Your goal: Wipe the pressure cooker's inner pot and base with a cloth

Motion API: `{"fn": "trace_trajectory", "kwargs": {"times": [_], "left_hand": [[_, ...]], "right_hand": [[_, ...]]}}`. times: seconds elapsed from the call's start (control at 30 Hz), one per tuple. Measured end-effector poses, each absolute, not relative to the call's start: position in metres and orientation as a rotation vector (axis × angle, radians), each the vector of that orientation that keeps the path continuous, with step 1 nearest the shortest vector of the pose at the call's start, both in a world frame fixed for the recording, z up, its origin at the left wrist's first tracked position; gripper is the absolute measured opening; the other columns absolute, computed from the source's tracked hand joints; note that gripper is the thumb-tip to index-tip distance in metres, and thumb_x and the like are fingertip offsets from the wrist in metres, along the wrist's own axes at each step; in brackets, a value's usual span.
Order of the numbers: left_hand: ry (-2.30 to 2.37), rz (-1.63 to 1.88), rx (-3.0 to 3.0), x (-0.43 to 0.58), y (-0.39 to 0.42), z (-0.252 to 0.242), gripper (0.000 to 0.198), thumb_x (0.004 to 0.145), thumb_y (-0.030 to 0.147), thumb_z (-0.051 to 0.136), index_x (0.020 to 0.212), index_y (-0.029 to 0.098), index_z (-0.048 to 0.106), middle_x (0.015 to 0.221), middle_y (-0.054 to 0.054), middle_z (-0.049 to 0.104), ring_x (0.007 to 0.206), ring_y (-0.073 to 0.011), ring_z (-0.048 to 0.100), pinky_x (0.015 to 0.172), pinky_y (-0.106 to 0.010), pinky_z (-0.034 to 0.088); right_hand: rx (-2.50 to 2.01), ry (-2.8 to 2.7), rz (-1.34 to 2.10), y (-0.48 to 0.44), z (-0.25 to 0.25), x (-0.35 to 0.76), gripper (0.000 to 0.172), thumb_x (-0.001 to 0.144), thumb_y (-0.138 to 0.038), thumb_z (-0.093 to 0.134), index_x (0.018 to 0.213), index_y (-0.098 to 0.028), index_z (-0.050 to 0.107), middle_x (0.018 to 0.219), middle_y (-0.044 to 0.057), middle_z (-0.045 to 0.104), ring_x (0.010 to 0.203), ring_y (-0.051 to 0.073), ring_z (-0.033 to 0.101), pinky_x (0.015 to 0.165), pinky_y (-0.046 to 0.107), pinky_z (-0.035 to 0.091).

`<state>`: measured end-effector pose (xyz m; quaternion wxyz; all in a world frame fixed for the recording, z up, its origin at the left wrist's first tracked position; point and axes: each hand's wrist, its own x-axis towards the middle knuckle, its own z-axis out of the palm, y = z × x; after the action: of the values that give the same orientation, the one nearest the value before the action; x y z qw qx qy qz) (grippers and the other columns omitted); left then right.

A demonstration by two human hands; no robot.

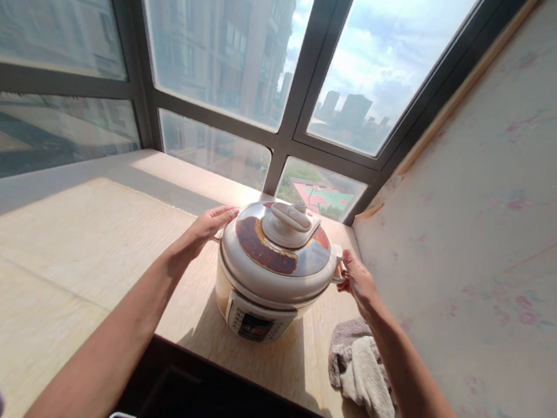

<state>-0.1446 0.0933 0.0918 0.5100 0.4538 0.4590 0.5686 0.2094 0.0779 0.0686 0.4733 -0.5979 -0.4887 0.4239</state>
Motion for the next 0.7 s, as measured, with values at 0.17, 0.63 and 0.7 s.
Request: {"fn": "trace_trajectory", "kwargs": {"times": [0.17,0.63,0.7], "left_hand": [[1.163,1.318,1.130,-0.145,0.090,0.092,0.071,0.057,0.067,0.086,0.106,0.016,0.078,0.099,-0.011,0.078,0.082,-0.0236,0.069,0.059,-0.027,0.052],[1.247,1.260,1.113,-0.153,0.094,0.092,0.083,0.057,0.065,0.089,0.127,0.023,0.070,0.119,-0.013,0.074,0.103,-0.0306,0.070,0.062,-0.030,0.056],[1.241,1.245,1.121,-0.157,0.095,0.091,0.084,0.060,0.064,0.088,0.131,0.024,0.068,0.126,-0.014,0.072,0.113,-0.0329,0.068,0.066,-0.031,0.058]], "right_hand": [[-1.498,-1.237,1.061,0.078,0.072,0.211,0.078,0.059,-0.094,0.063,0.086,-0.021,0.059,0.050,-0.006,0.052,0.041,0.010,0.048,0.042,0.022,0.043],[-1.595,-1.410,1.031,0.084,0.084,0.211,0.065,0.089,-0.082,0.045,0.101,-0.020,0.062,0.053,-0.006,0.047,0.038,0.009,0.043,0.037,0.020,0.041],[-1.635,-1.396,1.050,0.086,0.087,0.211,0.060,0.094,-0.077,0.044,0.104,-0.020,0.062,0.052,-0.007,0.046,0.037,0.008,0.042,0.037,0.020,0.043]]}}
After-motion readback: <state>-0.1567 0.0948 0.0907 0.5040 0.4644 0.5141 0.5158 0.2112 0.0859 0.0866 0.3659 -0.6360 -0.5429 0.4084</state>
